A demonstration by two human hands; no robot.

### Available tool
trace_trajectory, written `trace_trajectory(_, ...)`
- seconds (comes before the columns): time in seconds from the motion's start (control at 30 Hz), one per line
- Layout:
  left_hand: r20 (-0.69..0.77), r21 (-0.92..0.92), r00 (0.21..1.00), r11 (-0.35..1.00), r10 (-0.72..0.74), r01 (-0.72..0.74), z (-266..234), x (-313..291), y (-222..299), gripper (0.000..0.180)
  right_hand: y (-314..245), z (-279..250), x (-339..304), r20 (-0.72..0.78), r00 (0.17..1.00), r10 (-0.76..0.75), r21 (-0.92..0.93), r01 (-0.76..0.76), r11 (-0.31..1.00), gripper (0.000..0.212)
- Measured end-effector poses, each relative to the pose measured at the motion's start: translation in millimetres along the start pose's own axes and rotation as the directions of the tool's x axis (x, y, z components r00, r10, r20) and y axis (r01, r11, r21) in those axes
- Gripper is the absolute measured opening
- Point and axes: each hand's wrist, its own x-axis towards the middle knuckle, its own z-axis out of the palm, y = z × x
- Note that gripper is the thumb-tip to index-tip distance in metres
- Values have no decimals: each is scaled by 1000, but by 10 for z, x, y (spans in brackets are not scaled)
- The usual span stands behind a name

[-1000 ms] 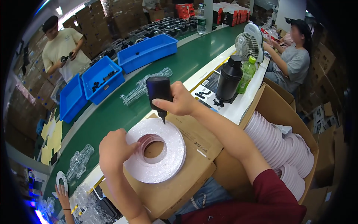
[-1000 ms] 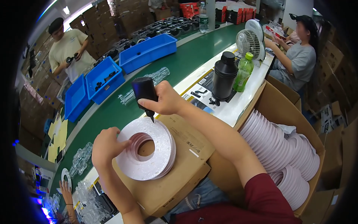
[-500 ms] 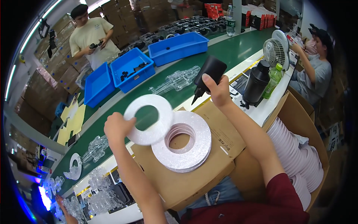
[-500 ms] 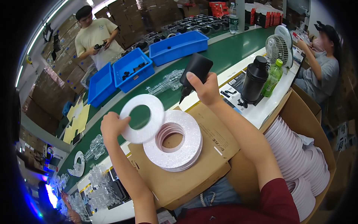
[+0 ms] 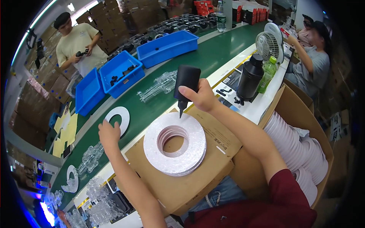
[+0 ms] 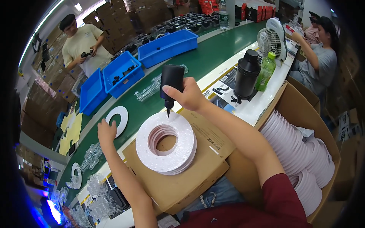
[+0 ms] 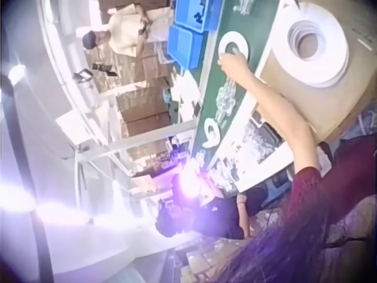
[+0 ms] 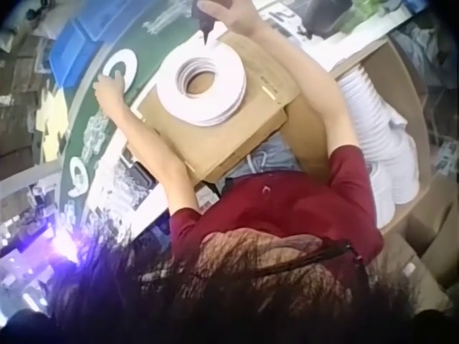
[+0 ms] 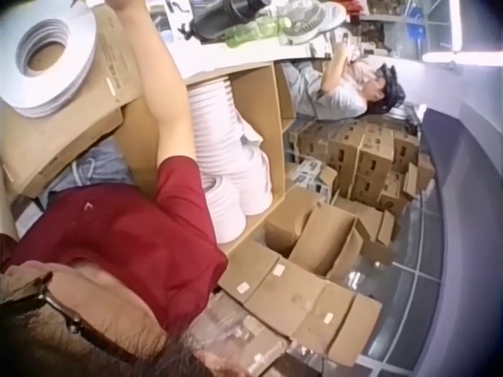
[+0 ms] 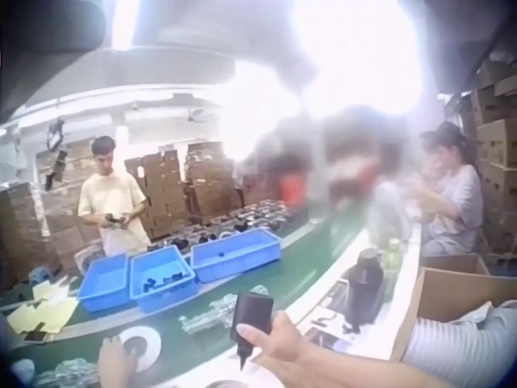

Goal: Applying liquid from a squeeze bottle to the inner edge of white circular spools at a factory workstation.

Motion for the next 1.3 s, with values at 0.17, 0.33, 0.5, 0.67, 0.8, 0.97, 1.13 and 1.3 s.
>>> trace_trajectory(0.17,261,-473,786,784,561,-402,-403,-358,897,58,29,-5,-9,27,998,64,147,-68,987,30)
trace_trajectory(0.33,346,-423,667,744,660,-517,-662,-600,1244,53,-12,66,16,142,988,62,122,-79,989,33)
trace_trajectory(0.5,344,-286,714,792,610,-539,-756,-644,1196,47,-38,115,-47,216,975,59,151,-93,984,30)
trace_trajectory(0.67,422,-171,777,883,467,-438,-804,-613,1143,49,-20,111,-74,316,946,71,95,-106,990,29)
trace_trajectory(0.8,412,-173,782,883,467,-436,-797,-632,1137,49,24,132,-89,371,926,67,11,-76,997,29)
trace_trajectory(0.97,386,-255,779,869,494,-425,-683,-580,1108,45,28,141,-93,396,915,81,-42,-70,997,29)
trace_trajectory(1.13,254,-285,796,829,549,-481,-619,-569,1142,35,27,168,-113,409,911,49,-56,-28,998,29)
trace_trajectory(1.3,148,-249,784,790,603,-560,-605,-557,1137,25,-52,170,-115,457,883,105,-204,-11,979,33)
